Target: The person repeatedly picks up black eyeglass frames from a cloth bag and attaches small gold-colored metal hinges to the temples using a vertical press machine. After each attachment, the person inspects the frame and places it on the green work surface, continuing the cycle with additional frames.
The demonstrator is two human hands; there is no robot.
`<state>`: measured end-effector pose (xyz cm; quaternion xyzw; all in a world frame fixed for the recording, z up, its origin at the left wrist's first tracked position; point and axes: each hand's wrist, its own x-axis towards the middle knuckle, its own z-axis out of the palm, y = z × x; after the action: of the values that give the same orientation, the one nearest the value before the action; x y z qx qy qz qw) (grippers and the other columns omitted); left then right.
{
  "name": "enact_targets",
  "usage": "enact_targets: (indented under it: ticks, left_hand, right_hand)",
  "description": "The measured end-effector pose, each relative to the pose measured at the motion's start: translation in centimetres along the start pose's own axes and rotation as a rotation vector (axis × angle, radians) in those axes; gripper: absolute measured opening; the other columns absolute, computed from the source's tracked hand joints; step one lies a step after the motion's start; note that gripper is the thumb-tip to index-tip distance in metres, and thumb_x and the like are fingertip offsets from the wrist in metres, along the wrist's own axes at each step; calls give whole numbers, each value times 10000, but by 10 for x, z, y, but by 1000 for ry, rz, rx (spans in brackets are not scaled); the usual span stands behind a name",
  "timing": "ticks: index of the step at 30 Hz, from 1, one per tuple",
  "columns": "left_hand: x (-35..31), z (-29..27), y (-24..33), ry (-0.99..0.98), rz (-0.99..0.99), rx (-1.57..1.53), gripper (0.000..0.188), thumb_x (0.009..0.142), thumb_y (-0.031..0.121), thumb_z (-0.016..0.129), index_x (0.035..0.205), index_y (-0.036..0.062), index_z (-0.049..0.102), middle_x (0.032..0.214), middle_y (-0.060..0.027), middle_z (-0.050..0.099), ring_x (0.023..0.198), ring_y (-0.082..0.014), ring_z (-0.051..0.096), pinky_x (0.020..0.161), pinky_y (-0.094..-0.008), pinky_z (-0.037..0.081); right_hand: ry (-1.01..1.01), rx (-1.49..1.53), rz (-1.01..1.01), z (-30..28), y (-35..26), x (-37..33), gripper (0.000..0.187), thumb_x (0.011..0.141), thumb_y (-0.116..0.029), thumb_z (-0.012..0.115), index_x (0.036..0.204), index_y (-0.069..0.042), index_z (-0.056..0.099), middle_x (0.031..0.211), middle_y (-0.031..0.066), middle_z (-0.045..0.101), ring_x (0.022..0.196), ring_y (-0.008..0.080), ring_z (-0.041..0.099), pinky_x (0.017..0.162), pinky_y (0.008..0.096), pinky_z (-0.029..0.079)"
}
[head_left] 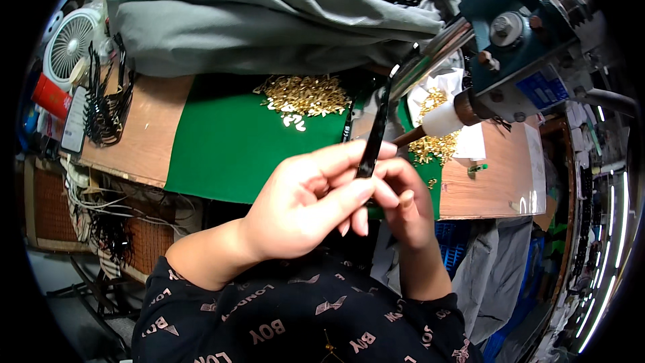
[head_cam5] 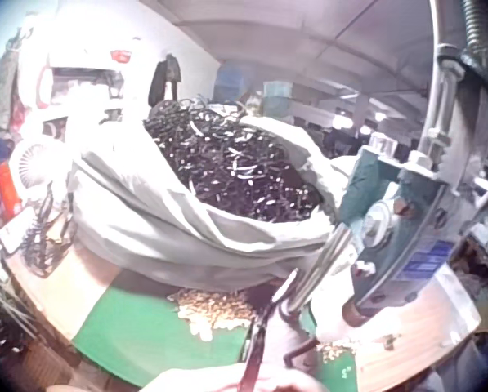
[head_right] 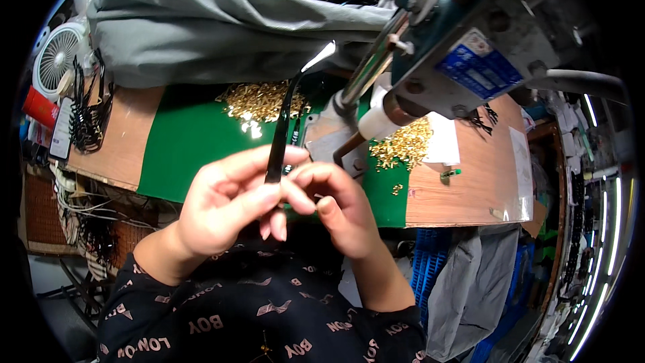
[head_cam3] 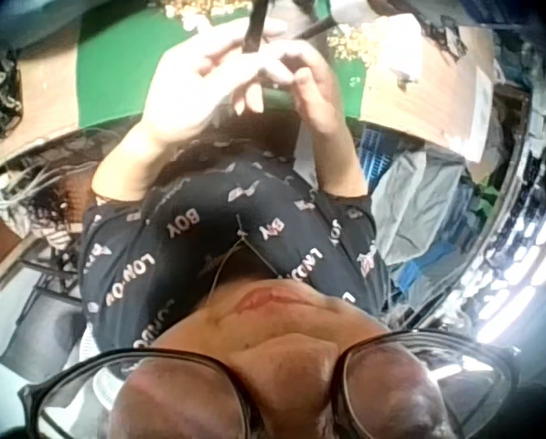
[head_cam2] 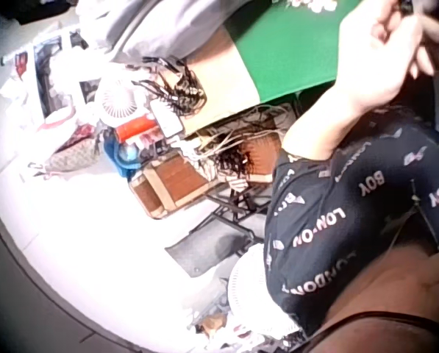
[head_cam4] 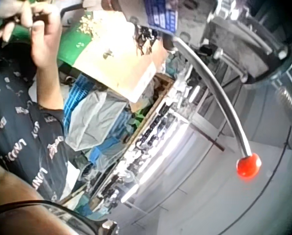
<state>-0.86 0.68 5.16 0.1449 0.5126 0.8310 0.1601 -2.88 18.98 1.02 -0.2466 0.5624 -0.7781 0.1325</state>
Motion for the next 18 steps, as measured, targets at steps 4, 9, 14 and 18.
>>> enact_targets:
  ticks: [4, 9, 14, 18]
  left_hand:
    - [38, 19, -13, 10, 104, -245, 442, 923, 72, 467, 1335, -20, 336, 1198, -200, 544, 698, -130, 604, 567, -205, 480]
    - [61, 34, -17, -65, 99, -260, 551, 850, -15, 557, 1345, 19, 317, 1153, -70, 522, 816, -109, 579, 693, -232, 482]
    - [82, 47, -14, -43, 133, -249, 491, 865, -14, 524, 1318, 22, 338, 1197, -76, 485, 822, -125, 612, 692, -239, 494]
    - [92, 53, -23, -3, 171, -197, 373, 867, -13, 508, 1224, 23, 407, 1033, -30, 519, 796, -133, 621, 682, -247, 495]
  right_hand:
    - [162, -33, -126, -13, -6, -12, 193, 925, -95, 501, 1066, 27, 548, 879, 77, 615, 820, 140, 576, 755, 258, 454]
    - [425, -60, -102, -28, -30, -4, 191, 944, -131, 470, 933, 25, 580, 728, 58, 576, 636, 133, 542, 553, 246, 433]
    - [500, -631, -117, -45, -61, 2, 143, 915, -103, 518, 977, 2, 594, 781, 47, 592, 686, 136, 552, 611, 241, 448]
    - [523, -1036, -826, -41, -167, 31, 185, 920, -170, 476, 979, -32, 585, 908, 89, 562, 803, 162, 539, 747, 306, 436]
